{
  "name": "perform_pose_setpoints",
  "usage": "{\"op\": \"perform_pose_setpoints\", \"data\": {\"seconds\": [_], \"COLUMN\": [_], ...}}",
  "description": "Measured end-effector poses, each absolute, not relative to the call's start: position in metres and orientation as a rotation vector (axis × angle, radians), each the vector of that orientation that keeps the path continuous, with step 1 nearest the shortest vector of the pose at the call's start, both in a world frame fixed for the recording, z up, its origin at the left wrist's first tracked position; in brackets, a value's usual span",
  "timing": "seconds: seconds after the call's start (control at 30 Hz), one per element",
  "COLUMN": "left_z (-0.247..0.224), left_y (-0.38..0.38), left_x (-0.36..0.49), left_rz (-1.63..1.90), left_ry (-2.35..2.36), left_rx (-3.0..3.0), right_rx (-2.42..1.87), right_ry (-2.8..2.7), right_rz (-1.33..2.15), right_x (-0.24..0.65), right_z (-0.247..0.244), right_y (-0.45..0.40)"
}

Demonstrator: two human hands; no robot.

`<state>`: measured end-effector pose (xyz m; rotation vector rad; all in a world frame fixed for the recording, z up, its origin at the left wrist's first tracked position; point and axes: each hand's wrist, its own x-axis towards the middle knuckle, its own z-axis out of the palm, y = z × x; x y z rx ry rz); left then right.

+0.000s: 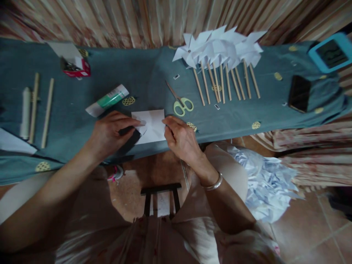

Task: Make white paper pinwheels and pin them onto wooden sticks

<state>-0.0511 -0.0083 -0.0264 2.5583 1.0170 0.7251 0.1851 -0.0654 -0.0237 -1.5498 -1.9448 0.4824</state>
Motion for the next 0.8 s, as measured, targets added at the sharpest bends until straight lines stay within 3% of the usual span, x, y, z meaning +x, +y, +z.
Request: {"op": "perform_pose_setpoints", "data": {"seconds": [0.23, 0.37, 0.57, 0.8], "left_z": [-0.022, -0.024, -0.026, -0.027], "left_y": [-0.026, -0.039, -0.043, -0.045], "left_x": [-0.043, -0.034, -0.032, -0.034], "left_rz": [0.846, 0.635, 0.584, 0.631], "left_ry": [0.849, 0.837, 0.867, 0.881], "left_rx": [2.723, 2.763, 2.828, 2.779], "right_rx": [-1.533, -1.526, -1.523, -1.427], "right_ry": [-2.002, -2.031, -2.002, -1.795], "right_rz": [0.519, 0.505, 0.530, 0.916], "right_x": [0.183, 0.184, 0.185, 0.194], "right_z": [-0.022, -0.025, -0.026, -0.027], "right_y": [-0.070, -0.070, -0.070, -0.068]}}
